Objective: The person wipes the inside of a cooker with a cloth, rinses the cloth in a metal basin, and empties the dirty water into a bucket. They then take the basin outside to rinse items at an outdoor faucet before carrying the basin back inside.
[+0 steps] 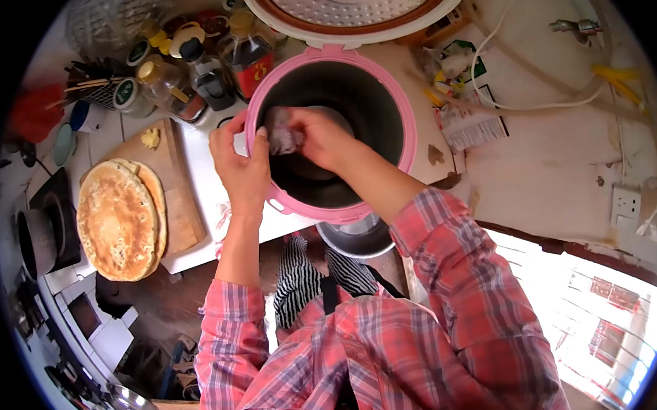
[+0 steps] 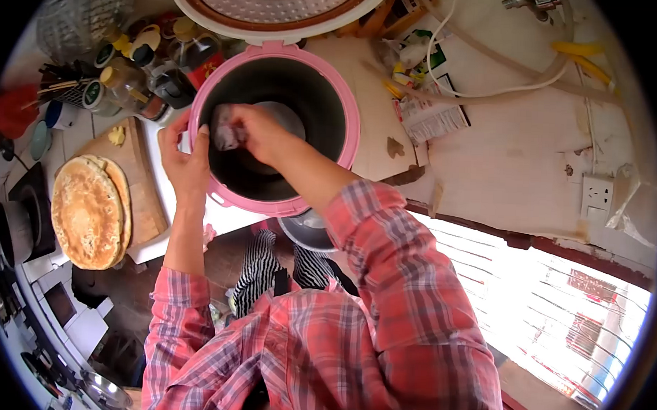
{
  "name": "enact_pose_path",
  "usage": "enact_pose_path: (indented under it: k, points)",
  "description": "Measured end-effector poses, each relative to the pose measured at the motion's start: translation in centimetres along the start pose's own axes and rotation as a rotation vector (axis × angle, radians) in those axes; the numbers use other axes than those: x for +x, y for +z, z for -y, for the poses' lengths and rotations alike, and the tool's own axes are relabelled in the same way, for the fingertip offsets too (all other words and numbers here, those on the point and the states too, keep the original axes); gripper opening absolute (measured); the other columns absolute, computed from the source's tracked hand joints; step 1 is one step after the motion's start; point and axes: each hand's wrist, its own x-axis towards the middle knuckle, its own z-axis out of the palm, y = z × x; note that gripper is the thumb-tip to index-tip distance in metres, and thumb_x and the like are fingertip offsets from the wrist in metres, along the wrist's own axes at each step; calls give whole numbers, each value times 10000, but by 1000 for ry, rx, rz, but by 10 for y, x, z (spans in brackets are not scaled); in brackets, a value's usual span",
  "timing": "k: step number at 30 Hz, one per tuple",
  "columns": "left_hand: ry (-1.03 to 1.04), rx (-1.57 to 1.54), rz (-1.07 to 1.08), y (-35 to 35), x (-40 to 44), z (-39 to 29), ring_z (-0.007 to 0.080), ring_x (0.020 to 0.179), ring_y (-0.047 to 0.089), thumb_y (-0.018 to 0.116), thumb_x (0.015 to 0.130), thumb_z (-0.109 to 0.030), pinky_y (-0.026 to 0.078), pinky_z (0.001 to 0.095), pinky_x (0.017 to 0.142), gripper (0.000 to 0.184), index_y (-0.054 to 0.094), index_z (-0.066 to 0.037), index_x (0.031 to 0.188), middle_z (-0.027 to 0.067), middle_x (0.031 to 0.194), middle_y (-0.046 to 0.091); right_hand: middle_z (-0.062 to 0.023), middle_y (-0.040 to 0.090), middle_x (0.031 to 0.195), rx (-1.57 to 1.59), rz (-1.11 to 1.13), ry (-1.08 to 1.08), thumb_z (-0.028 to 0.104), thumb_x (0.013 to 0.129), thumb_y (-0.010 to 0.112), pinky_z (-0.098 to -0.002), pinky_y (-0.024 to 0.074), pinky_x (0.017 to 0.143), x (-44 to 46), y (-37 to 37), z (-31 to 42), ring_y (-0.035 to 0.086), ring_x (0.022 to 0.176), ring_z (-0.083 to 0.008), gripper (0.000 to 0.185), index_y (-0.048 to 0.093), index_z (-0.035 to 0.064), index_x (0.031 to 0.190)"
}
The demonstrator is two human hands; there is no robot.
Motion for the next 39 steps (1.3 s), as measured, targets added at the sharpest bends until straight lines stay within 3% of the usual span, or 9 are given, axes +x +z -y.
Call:
enact_pose_path:
  k: [5, 11, 14, 17, 25, 27, 30, 35, 39]
  points:
    - [-123, -117, -20, -21, -10, -34, 174, 907, 501, 572, 859, -232, 400, 277, 793, 287, 574, -38, 1071, 75, 976, 540, -136, 561, 1130, 385, 262, -56, 153, 772, 455, -403, 406, 937, -72, -6, 41, 529, 1066, -260, 390, 515, -2, 1125]
    - [-239, -452, 114, -16, -42, -82, 113, 903, 509, 491, 919, -243, 419, 239, 780, 320, 545, 18, 1096, 68, 1030, 564, -140, 544, 1152, 440, 320, -99, 238, 805, 484, -440, 390, 952, -141, 6, 48, 502, 1107, -275, 420, 493, 8, 1157]
    - [-700, -945, 369, -15, -50, -102, 108, 906, 511, 525, 896, -152, 367, 254, 875, 215, 556, -17, 1060, 46, 992, 569, -116, 552, 1130, 321, 283, -125, 119, 786, 533, -419, 424, 928, -160, 5, 48, 534, 1063, -241, 387, 492, 18, 1157]
    - [-467, -908, 361, -11, -65, -99, 99, 903, 510, 541, 884, -136, 372, 259, 883, 152, 551, -29, 992, 34, 971, 568, -76, 575, 1072, 226, 253, -138, 11, 778, 559, -364, 459, 893, -169, 0, 46, 569, 996, -188, 350, 507, 22, 1125]
    - [-205, -716, 182, -11, -81, -113, 83, 876, 523, 486, 900, -56, 435, 243, 789, 144, 487, -14, 1038, 33, 968, 560, -45, 554, 1085, 120, -23, -21, 206, 897, 524, -377, 489, 839, -193, -24, 22, 562, 995, -184, 284, 477, 85, 1149]
    - [-162, -585, 146, -8, -85, -118, 152, 890, 555, 484, 859, 12, 441, 269, 798, 166, 511, -15, 1020, 77, 977, 583, -44, 549, 1096, 131, -44, -8, 252, 908, 508, -394, 480, 866, -197, -18, 22, 552, 1016, -186, 335, 441, 100, 1199]
    - [484, 84, 266, -10, -89, -131, 311, 976, 551, 498, 690, 74, 429, 324, 838, 242, 589, -24, 892, 128, 1019, 597, -57, 546, 1070, 473, 227, 30, 275, 900, 523, -376, 484, 848, -211, 12, 40, 557, 973, -180, 450, 359, 91, 1276]
    - [448, -63, 364, -26, -86, -115, 300, 979, 531, 552, 724, -44, 397, 400, 857, 167, 591, -16, 883, 117, 964, 605, -75, 557, 1034, 55, 45, -45, 148, 883, 517, -406, 501, 764, -160, 2, 31, 574, 924, -204, 343, 442, 66, 1208]
    - [160, 63, -66, -29, -52, -71, 296, 947, 477, 574, 788, -121, 368, 400, 835, 205, 555, -6, 956, 128, 942, 545, -79, 571, 1010, 207, -106, -145, 68, 842, 496, -393, 502, 735, -66, -12, 35, 586, 920, -208, 256, 506, 85, 1097]
